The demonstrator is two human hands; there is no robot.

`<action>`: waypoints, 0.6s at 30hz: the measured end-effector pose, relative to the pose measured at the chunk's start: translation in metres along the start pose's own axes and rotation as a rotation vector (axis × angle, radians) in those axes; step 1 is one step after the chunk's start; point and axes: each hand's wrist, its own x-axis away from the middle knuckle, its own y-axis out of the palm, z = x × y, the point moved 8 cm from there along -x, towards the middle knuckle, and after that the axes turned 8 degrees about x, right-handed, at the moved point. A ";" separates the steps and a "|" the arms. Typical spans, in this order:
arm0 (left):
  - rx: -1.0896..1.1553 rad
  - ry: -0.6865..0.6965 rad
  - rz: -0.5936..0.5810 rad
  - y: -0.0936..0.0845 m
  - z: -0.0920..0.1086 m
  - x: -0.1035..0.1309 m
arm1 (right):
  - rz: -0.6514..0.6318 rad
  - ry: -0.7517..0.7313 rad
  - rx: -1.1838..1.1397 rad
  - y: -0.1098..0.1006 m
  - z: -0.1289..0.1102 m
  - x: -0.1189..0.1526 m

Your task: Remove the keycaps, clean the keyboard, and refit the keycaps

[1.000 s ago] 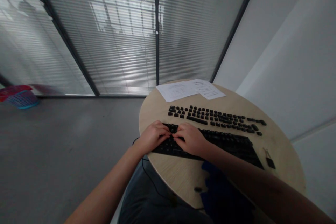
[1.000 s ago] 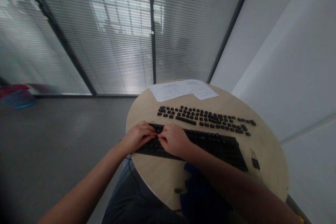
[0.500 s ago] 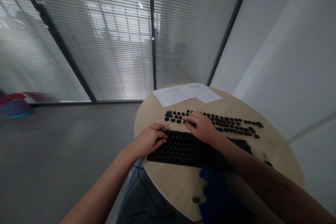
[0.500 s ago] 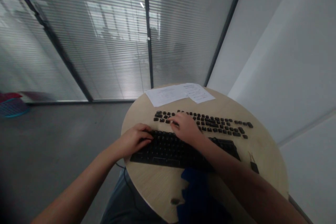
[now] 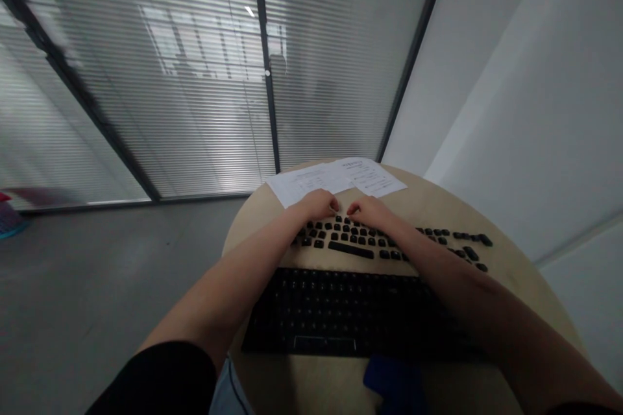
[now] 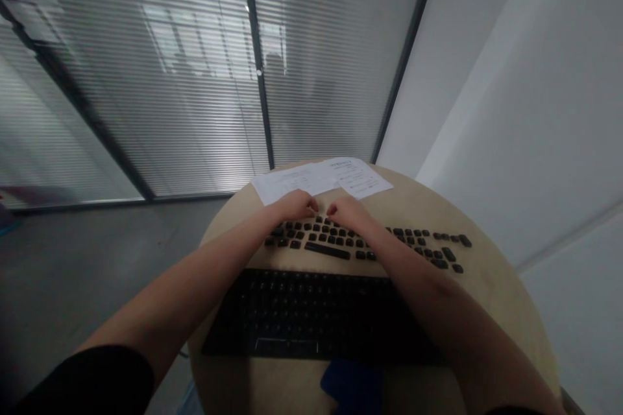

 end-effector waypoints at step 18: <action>0.248 0.219 0.088 -0.051 0.042 0.087 | 0.139 -0.141 -0.107 -0.046 -0.062 0.088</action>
